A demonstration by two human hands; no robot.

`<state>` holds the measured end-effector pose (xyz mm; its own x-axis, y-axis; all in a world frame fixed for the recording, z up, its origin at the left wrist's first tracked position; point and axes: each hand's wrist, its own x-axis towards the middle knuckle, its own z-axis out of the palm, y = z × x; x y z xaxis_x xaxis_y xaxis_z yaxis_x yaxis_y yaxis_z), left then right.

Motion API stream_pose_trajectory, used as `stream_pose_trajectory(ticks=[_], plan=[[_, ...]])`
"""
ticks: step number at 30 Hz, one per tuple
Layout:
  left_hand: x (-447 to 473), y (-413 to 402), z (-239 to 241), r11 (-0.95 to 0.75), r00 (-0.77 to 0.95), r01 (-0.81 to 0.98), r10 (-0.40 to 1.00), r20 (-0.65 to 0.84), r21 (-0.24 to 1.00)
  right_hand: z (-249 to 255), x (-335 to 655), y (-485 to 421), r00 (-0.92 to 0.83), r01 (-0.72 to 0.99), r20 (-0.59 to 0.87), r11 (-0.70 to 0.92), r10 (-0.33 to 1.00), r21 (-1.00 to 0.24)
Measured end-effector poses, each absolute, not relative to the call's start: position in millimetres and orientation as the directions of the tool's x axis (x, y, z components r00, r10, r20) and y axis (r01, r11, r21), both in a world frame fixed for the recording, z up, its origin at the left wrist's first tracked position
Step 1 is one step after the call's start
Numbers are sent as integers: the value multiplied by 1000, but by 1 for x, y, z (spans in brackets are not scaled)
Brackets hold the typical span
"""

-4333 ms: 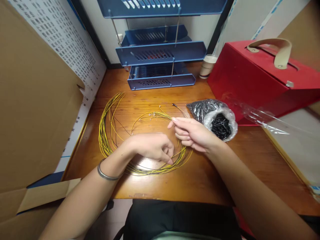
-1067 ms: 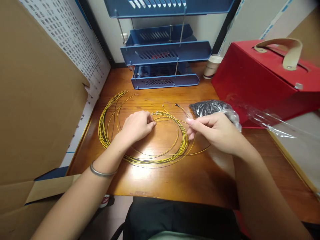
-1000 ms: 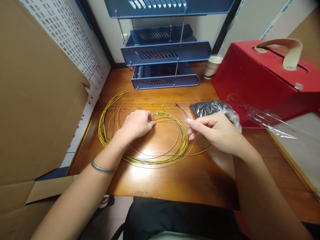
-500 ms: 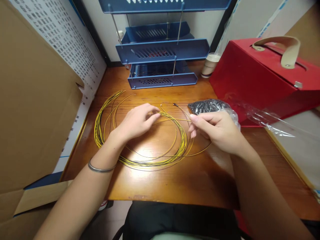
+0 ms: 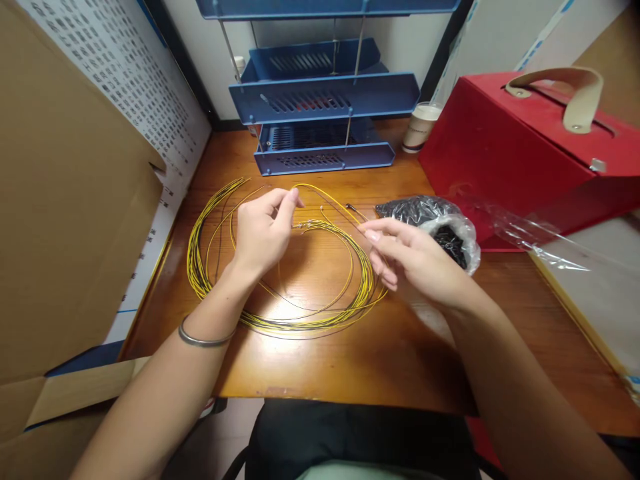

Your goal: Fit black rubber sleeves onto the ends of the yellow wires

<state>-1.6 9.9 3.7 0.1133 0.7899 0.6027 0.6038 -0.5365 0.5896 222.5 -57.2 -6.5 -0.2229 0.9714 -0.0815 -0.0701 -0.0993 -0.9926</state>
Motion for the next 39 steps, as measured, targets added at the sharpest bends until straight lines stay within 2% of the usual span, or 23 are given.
stream_pose_trajectory(ticks=[4, 7, 9, 12, 14, 17, 23, 28, 30, 34, 39], plan=[[-6, 13, 4, -457, 1, 611, 817, 576, 646, -9, 224, -55, -370, 35, -160, -158, 915, -987], [-7, 14, 5, -368, -18, 589, 884, 467, 719, -8, 227, -56, -485, 99, -168, -137, 858, -986], [-7, 14, 5, -307, 25, 520, 938, 345, 797, -8, 228, -56, -530, 126, -214, -173, 821, -977], [-11, 14, 10, -244, 220, 476, 963, 154, 845, -9, 228, -56, -545, 125, -285, -260, 789, -957], [-19, 13, 16, -239, 307, 575, 950, 65, 782, -9, 228, -57, -537, 110, -297, -284, 789, -952], [-39, 14, 27, -220, 303, 746, 953, -26, 628, -9, 228, -57, -541, 87, -283, -283, 792, -955], [-66, 19, 36, -245, 377, 885, 876, -300, 397, -5, 228, -59, -557, 61, -240, -249, 795, -967], [-46, 6, 36, -327, 529, 827, 726, -438, 457, -5, 228, -57, -407, -27, -153, -179, 900, -984], [-35, -4, 38, -366, 559, 822, 668, -492, 437, -5, 228, -55, -359, -74, -140, -178, 923, -981], [-29, -24, 39, -410, 522, 853, 671, -527, 322, -4, 227, -53, -310, -112, -134, -176, 941, -978], [-43, -36, 31, -419, 546, 837, 669, -503, 352, -5, 226, -53, -258, -89, -100, -126, 961, -988]])
